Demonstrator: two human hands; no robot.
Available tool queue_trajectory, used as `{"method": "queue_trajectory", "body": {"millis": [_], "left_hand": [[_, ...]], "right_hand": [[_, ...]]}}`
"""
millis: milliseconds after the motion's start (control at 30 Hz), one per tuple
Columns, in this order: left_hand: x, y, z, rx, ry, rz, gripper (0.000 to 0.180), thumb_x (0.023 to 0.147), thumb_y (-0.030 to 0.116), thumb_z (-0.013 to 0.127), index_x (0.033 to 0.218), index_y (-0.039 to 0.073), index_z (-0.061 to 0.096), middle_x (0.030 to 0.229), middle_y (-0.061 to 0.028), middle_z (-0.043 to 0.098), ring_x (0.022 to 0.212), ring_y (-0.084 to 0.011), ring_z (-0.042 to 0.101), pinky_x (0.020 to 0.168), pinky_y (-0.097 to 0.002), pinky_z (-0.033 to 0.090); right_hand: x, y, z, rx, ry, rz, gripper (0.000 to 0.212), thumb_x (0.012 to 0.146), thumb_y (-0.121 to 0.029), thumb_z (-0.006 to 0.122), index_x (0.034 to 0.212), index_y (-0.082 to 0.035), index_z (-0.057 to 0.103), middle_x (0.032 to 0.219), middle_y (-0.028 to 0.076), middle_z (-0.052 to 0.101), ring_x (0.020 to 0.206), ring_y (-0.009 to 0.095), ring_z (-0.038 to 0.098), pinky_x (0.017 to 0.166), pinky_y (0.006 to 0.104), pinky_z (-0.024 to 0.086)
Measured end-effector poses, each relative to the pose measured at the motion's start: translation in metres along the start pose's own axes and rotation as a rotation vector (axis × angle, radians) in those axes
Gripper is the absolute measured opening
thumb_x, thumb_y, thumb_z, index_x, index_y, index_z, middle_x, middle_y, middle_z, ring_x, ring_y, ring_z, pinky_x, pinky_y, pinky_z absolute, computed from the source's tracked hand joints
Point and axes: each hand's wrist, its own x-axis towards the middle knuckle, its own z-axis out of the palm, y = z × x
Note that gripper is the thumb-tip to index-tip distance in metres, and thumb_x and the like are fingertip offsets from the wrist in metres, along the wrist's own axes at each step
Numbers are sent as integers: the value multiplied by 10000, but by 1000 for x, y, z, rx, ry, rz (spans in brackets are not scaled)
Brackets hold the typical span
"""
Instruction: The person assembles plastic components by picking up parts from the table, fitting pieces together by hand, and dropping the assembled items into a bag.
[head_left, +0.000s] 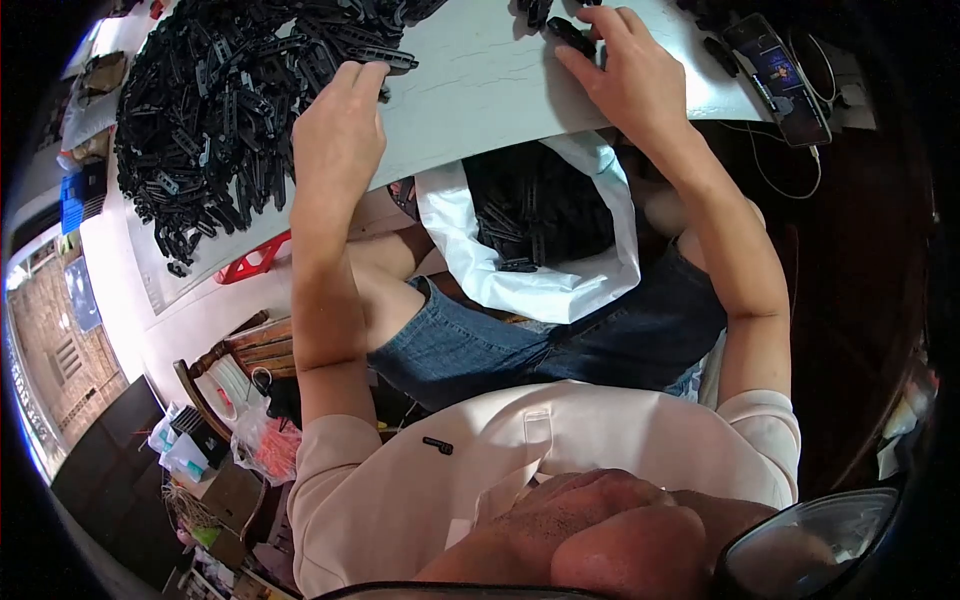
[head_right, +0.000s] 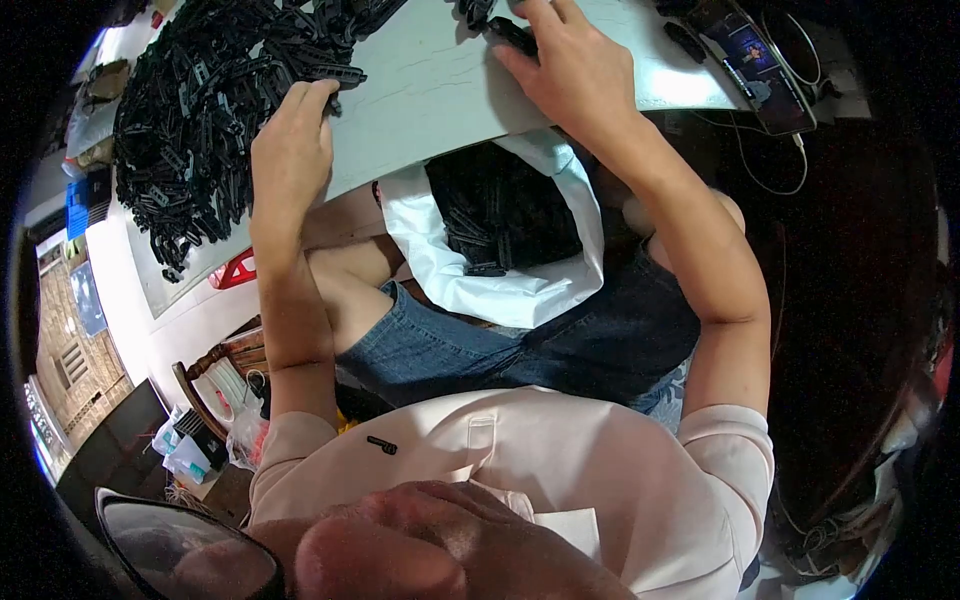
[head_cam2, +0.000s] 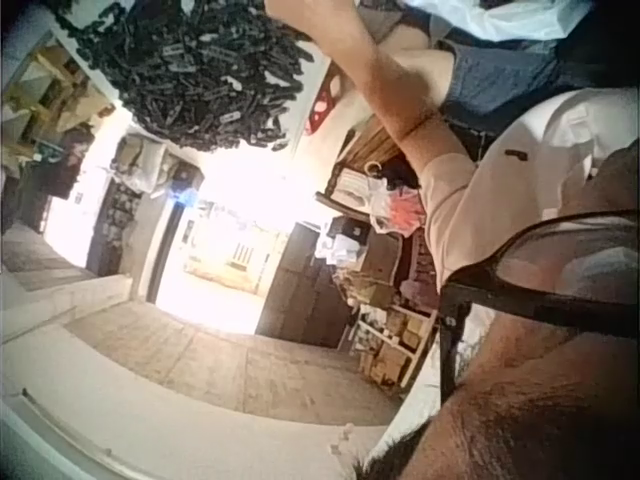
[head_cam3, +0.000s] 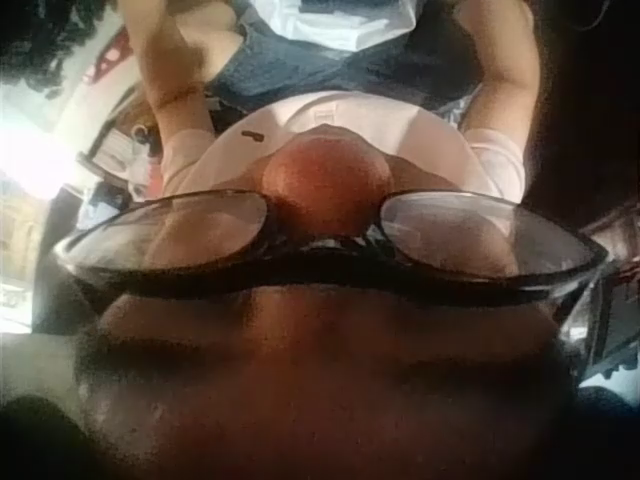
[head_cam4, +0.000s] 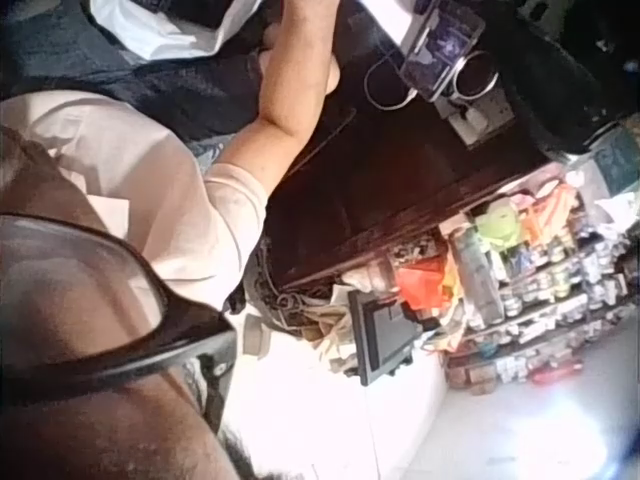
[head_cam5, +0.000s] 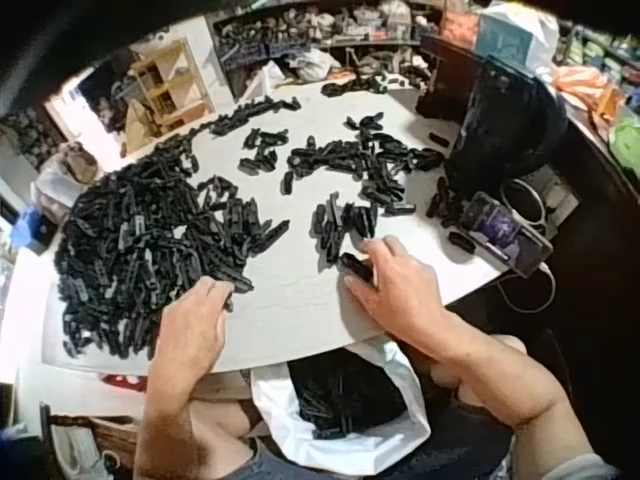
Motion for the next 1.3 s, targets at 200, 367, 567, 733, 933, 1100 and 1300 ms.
{"method": "queue_trajectory", "body": {"millis": [200, 367, 567, 733, 933, 1100, 1300], "left_hand": [[8, 12, 8, -62, 100, 99, 200, 916, 78, 644, 1111, 109, 672, 1044, -73, 662, 944, -297, 680, 771, -413, 560], [13, 18, 9, -108, 185, 161, 154, 895, 85, 681, 1048, 95, 686, 981, -61, 660, 942, -270, 660, 772, -406, 553], [16, 18, 7, -235, 351, 150, 154, 957, 114, 633, 1098, 73, 679, 1022, -96, 698, 920, -307, 665, 776, -400, 542], [13, 35, 2, -1117, 138, -295, 282, 1078, 232, 538, 1234, 14, 625, 937, -41, 667, 720, -82, 575, 615, -224, 459], [13, 57, 3, -1470, -74, -443, 270, 1043, 212, 599, 1202, -6, 579, 769, 12, 535, 624, -33, 444, 522, -187, 324], [11, 60, 9, -1354, -132, -267, 281, 1056, 237, 603, 1200, -1, 641, 794, 17, 583, 624, -25, 473, 527, -184, 354], [10, 73, 10, -1328, -239, -244, 354, 1086, 304, 570, 1247, 7, 676, 823, 40, 604, 692, -17, 519, 574, -175, 384]], "right_hand": [[-5, 10, 5, 14, 15, -66, 278, 963, -304, 726, 1148, -97, 722, 975, 83, 730, 745, 231, 698, 656, 356, 548], [-7, 18, 9, 189, -63, -90, 292, 991, -273, 696, 1211, -82, 711, 1017, 104, 743, 747, 212, 697, 666, 324, 547], [-11, 11, 10, 339, -68, -140, 311, 1015, -291, 640, 1221, -66, 700, 963, 128, 734, 744, 253, 696, 688, 354, 556], [-22, -3, 10, 541, -164, -138, 314, 1004, -294, 668, 1179, -35, 697, 817, 120, 721, 672, 212, 679, 611, 323, 536], [-28, -16, 9, 702, -312, -32, 250, 1000, -240, 684, 1137, -34, 723, 840, 69, 710, 687, 117, 617, 620, 278, 519], [-26, -18, 3, 938, -396, 82, 253, 1023, -224, 660, 1177, -26, 699, 867, 25, 703, 705, 72, 591, 587, 252, 482], [-28, -20, -1, 1045, -415, 93, 203, 1042, -213, 642, 1137, -33, 654, 864, 18, 694, 695, 57, 612, 567, 211, 469]]}}
